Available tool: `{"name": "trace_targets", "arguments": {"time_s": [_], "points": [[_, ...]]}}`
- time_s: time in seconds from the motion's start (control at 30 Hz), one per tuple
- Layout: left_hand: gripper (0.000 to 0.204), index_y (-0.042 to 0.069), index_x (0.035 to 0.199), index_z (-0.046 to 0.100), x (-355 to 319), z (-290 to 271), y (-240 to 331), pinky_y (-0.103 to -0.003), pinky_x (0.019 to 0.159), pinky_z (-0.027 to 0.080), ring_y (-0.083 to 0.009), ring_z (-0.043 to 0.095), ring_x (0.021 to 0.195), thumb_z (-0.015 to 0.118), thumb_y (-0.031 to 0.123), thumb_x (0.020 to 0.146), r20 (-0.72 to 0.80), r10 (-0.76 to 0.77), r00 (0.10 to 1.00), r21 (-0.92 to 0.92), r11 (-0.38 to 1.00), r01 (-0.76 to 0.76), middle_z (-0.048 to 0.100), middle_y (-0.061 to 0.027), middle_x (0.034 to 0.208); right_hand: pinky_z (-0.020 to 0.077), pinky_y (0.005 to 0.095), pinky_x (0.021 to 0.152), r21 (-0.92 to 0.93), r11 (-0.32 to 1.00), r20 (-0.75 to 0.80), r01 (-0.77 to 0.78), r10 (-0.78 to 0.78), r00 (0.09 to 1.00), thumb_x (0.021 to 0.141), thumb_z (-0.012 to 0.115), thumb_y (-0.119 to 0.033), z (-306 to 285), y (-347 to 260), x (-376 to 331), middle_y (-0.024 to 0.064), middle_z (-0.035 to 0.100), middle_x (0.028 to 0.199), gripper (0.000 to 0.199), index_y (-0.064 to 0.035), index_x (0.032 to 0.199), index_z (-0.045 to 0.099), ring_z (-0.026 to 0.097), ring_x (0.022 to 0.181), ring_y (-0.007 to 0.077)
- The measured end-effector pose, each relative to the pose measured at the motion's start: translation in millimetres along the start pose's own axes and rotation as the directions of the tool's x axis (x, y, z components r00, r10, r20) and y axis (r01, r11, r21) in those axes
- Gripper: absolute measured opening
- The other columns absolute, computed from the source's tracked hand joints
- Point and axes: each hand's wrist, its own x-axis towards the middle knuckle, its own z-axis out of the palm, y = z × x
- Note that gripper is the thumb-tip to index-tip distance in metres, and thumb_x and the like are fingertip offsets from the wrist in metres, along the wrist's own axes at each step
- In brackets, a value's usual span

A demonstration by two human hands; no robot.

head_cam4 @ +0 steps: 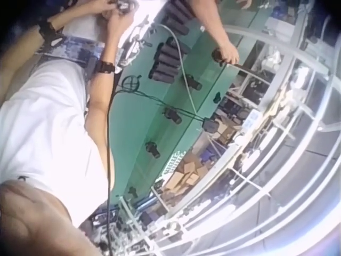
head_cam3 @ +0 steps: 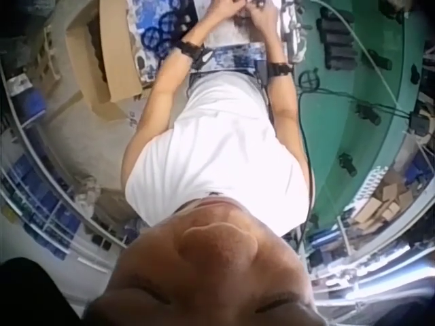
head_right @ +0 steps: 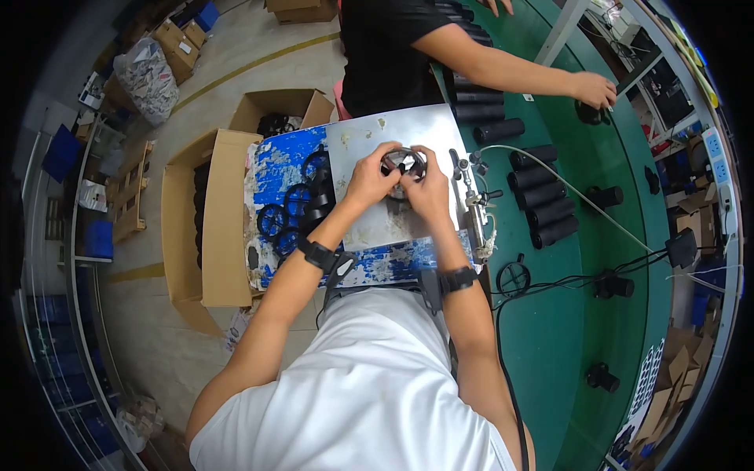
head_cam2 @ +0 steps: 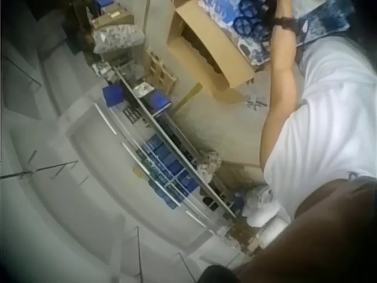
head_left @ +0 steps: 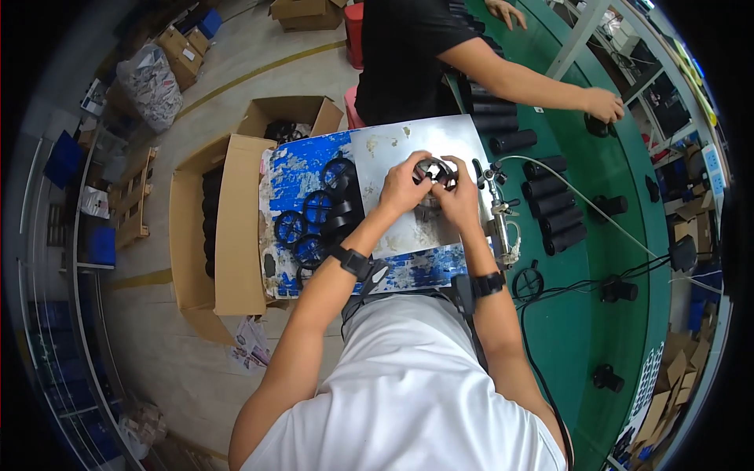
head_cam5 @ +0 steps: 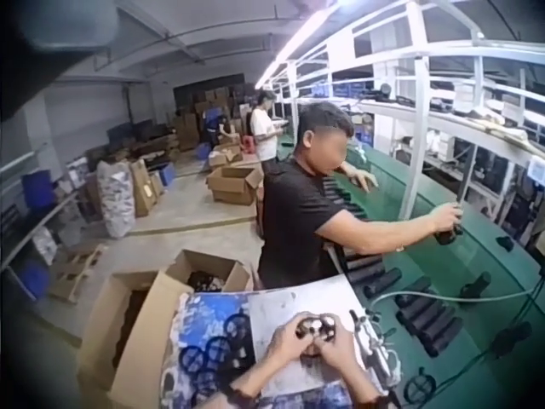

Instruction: The person picks up microphone bodies from the table and places them into a box, then takes a shock mount and fits it onto a microphone. They press the assembly into a fixture on the table and place the completed unit back into the box.

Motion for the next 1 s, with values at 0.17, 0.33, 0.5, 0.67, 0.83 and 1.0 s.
{"name": "trace_targets", "arguments": {"time_s": [0.17,0.33,0.5,0.67,0.83,1.0], "points": [[0.047,0.014,0.118,0.061,13.9,8.8,-26.2,-0.049,0.093,0.04,-0.031,0.048,0.114,0.066,0.019,0.071,-0.139,0.152,0.978,0.518,0.853,-0.059,0.053,-0.0117,0.12,0.0461,0.0387,0.085,-0.45,0.853,-0.092,0.266,-0.34,0.936,0.068,0.07,-0.013,5.4,44.6,31.4,0.0153,0.057,0.106,0.044,-0.0122,0.112,0.064,0.055,0.094,0.0317],[0.063,0.015,0.145,0.033,13.5,7.2,-55.8,-0.052,0.112,0.01,-0.04,0.012,0.141,0.053,0.036,0.089,0.048,0.134,0.99,0.611,0.78,-0.135,0.024,-0.0166,0.152,0.0434,0.0404,0.089,-0.5,0.822,-0.092,0.272,-0.363,0.927,0.081,0.062,-0.014,6.3,55.4,29.2,0.0177,0.058,0.107,0.032,-0.006,0.112,0.065,0.052,0.1,0.0351],[0.089,0.01,0.146,0.029,8.4,10.2,-40.7,-0.056,0.112,0.006,-0.0407,0.007,0.142,0.058,0.06,0.078,0.061,0.079,0.995,0.613,0.784,-0.1,0.02,-0.0182,0.153,0.0432,0.0432,0.089,-0.49,0.841,0.009,0.228,-0.257,0.966,0.084,0.058,-0.016,-12.1,40.0,-17.9,0.0224,0.059,0.11,0.045,0.0058,0.123,0.052,0.054,0.1,0.0397],[0.117,0.008,0.146,0.028,17.3,-3.4,-26.3,-0.06,0.111,0.005,-0.042,0.004,0.142,0.066,0.075,0.058,0.223,-0.023,0.974,0.71,0.689,-0.146,0.017,-0.0204,0.153,0.0479,0.0411,0.085,-0.405,0.877,0.187,0.26,-0.199,0.962,0.084,0.061,-0.017,-24.9,13.9,-51.6,0.0242,0.061,0.111,0.046,0.0065,0.123,0.053,0.061,0.097,0.0358],[0.119,0.008,0.146,0.027,8.0,1.6,-41.1,-0.058,0.112,0.003,-0.0399,0.002,0.143,0.069,0.073,0.055,0.158,-0.032,0.987,0.647,0.758,-0.079,0.017,-0.0193,0.153,0.0496,0.0265,0.074,-0.192,0.981,0.212,-0.017,0.058,0.976,0.088,0.061,-0.015,-90.2,-32.0,-58.4,0.0137,0.068,0.099,0.031,0.0014,0.114,0.062,0.064,0.086,0.0156],[0.12,0.008,0.148,0.023,4.9,8.2,-33.7,-0.054,0.113,0.0,-0.0361,0.001,0.144,0.07,0.071,0.056,0.097,-0.018,0.995,0.59,0.806,-0.043,0.016,-0.0156,0.154,0.0436,0.0261,0.085,0.099,0.987,-0.005,-0.127,0.128,0.992,0.096,0.051,-0.027,-192.6,27.9,-18.0,0.0063,0.065,0.108,0.035,-0.0023,0.119,0.06,0.058,0.096,0.0139]]}}
